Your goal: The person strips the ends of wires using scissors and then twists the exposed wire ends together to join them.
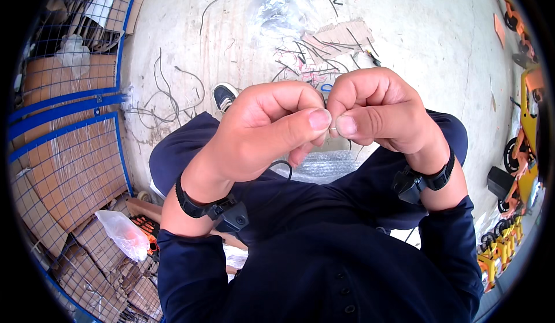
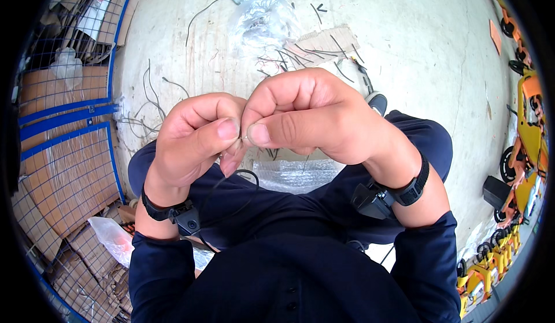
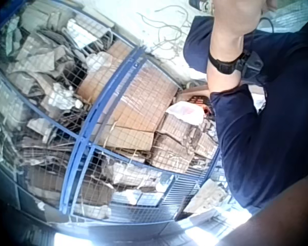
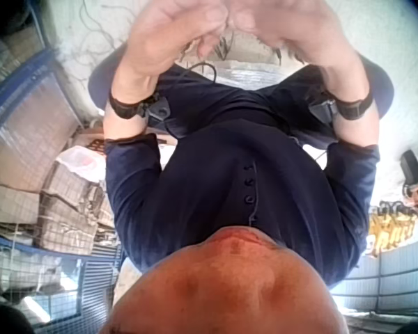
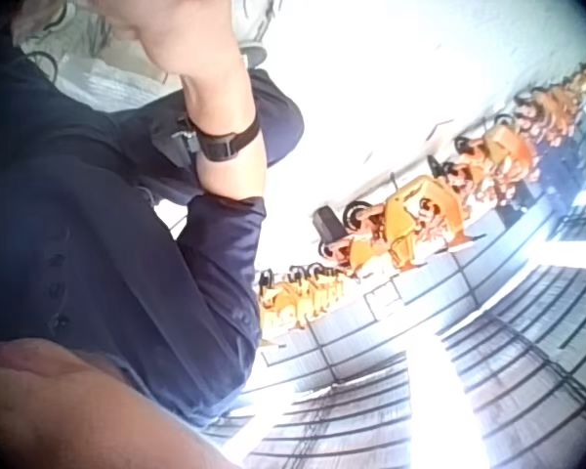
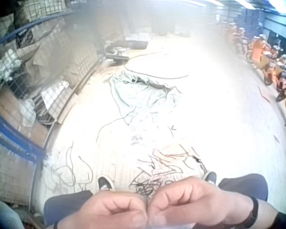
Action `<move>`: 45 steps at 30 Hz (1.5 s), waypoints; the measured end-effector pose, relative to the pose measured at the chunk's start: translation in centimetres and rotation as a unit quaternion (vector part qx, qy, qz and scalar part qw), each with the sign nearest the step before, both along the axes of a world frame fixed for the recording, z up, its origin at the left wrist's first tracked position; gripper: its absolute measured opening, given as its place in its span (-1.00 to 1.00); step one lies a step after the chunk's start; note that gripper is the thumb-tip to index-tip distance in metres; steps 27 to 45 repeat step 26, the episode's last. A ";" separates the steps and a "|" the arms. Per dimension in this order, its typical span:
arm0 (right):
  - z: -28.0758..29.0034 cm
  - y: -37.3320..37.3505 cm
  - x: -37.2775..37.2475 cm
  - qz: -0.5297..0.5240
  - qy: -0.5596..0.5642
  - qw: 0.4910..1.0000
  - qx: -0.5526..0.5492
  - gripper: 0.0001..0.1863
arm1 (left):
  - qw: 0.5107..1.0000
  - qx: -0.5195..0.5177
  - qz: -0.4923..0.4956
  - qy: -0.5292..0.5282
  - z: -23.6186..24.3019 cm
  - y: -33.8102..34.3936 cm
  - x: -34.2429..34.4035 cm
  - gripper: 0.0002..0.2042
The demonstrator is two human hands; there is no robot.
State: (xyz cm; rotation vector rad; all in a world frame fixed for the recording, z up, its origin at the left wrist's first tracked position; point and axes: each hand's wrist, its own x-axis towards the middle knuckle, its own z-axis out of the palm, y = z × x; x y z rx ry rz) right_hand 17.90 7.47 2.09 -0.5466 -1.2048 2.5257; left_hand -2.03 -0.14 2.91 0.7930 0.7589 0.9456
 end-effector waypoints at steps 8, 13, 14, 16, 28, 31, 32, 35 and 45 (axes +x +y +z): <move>-0.3 -0.2 -0.2 0.013 0.064 0.997 -0.049 -0.89 | 0.997 0.014 -0.033 -0.075 -0.8 -0.1 0.1 -0.80; -0.4 -0.3 -0.2 0.024 0.084 0.993 -0.078 -0.88 | 0.995 0.021 -0.044 -0.089 -1.0 -0.1 0.1 -0.80; -0.7 -0.2 -0.2 0.026 0.096 0.992 -0.084 -0.87 | 0.994 0.023 -0.045 -0.093 -1.0 -0.1 0.1 -0.80; -1.0 -0.3 -0.3 0.029 0.113 0.988 -0.098 -0.86 | 0.993 0.022 -0.049 -0.107 -1.1 0.1 0.1 -0.80; -1.6 -0.4 -0.4 0.008 0.143 0.983 -0.116 -0.82 | 0.994 0.060 0.023 -0.083 -1.4 0.1 0.5 -0.79; -1.6 -0.4 -0.4 0.008 0.143 0.983 -0.116 -0.82 | 0.994 0.060 0.023 -0.083 -1.4 0.1 0.5 -0.79; -1.6 -0.4 -0.4 0.008 0.143 0.983 -0.116 -0.82 | 0.994 0.060 0.023 -0.083 -1.4 0.1 0.5 -0.79; -1.6 -0.4 -0.4 0.008 0.143 0.983 -0.116 -0.82 | 0.994 0.060 0.023 -0.083 -1.4 0.1 0.5 -0.79; -1.6 -0.4 -0.4 0.008 0.143 0.983 -0.116 -0.82 | 0.994 0.060 0.023 -0.083 -1.4 0.1 0.5 -0.79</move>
